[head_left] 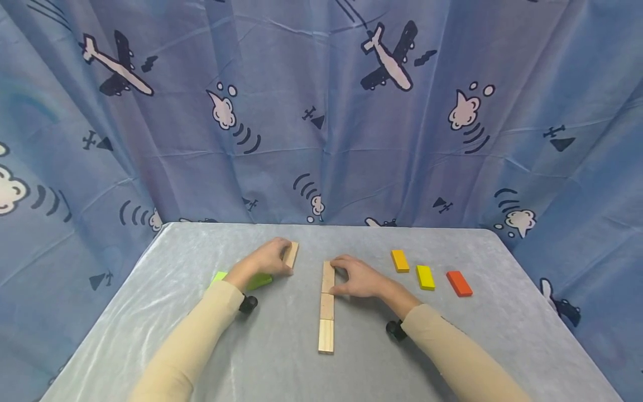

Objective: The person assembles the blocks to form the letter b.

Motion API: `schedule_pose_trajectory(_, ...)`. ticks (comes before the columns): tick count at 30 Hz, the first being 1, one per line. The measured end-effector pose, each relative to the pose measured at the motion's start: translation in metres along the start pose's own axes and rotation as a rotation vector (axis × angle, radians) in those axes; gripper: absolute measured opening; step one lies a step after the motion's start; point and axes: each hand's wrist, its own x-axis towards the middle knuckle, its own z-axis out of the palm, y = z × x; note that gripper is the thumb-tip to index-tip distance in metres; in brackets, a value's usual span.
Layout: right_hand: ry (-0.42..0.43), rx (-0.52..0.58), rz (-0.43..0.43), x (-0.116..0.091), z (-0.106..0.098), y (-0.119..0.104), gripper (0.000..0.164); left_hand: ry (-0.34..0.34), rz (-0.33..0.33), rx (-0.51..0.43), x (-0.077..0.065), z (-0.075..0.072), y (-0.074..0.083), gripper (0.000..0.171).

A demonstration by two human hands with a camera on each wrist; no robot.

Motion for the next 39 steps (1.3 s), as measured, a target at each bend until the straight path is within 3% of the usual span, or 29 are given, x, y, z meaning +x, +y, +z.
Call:
schedule_pose_trajectory(13,0.002,0.016,0.000,-0.002,0.001,0.000,0.073,-0.012,-0.048,-0.073,0.012,0.000,-0.003,0.090)
schedule_pose_trajectory(33,-0.006,0.015,0.004,-0.003,0.001,-0.002,0.073,0.008,-0.048,-0.061,0.013,0.005,-0.001,0.089)
schedule_pose_trajectory(39,-0.001,0.011,0.008,-0.004,0.001,-0.004,0.073,0.012,-0.020,-0.039,0.014,0.006,0.003,0.090)
